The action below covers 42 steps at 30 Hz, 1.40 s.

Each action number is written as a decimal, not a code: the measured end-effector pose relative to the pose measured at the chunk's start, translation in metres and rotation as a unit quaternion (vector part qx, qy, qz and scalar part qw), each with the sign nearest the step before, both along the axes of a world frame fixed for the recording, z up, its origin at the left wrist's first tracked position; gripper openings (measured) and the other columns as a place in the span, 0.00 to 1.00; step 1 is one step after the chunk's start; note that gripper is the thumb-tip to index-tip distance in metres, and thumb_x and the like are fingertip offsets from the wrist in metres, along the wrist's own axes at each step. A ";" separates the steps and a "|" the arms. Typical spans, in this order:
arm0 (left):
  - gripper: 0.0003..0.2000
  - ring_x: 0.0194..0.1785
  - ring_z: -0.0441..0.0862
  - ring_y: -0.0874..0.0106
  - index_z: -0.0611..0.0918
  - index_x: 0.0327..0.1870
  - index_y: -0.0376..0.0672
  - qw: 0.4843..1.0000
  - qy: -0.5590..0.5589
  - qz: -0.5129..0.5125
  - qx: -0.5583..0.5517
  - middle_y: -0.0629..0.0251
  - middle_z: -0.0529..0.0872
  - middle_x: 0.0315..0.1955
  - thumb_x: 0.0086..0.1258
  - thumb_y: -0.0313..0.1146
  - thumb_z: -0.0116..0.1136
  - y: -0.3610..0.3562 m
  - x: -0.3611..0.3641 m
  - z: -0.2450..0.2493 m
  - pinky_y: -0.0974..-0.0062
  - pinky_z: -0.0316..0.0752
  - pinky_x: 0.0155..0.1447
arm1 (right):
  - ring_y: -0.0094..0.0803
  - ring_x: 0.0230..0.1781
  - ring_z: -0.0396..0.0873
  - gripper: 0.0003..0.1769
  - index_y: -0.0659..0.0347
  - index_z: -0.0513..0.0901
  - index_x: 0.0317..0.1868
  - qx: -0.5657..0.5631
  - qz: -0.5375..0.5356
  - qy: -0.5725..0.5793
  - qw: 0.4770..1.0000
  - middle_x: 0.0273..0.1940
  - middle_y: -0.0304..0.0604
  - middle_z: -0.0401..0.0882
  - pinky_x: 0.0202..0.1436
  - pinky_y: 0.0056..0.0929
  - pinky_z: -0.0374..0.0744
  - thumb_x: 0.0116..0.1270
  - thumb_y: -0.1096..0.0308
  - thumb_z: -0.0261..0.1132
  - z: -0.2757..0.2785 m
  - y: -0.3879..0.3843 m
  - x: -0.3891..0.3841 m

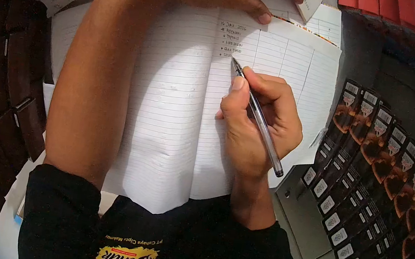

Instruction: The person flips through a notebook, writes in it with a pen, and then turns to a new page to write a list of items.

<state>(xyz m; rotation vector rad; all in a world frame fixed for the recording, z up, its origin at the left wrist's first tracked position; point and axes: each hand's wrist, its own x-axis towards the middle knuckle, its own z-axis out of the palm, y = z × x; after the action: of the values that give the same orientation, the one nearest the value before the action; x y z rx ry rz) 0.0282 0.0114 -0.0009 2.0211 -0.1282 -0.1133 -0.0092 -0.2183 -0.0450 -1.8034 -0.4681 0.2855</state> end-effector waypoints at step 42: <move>0.26 0.63 0.86 0.65 0.83 0.64 0.38 0.999 0.019 -0.029 -0.031 0.55 0.88 0.59 0.65 0.29 0.78 0.009 0.011 -0.010 0.67 0.80 0.73 | 0.19 0.26 0.83 0.06 0.74 0.85 0.47 -0.018 0.025 -0.021 0.999 0.36 0.45 0.87 0.26 0.18 0.82 0.71 0.84 0.69 0.000 -0.001 0.007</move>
<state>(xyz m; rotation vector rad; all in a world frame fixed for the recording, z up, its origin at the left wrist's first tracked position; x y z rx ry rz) 0.0390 0.0203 -0.0110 1.9531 -0.1657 -0.1821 -0.0022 -0.2196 -0.0452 -1.8373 -0.5411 0.2940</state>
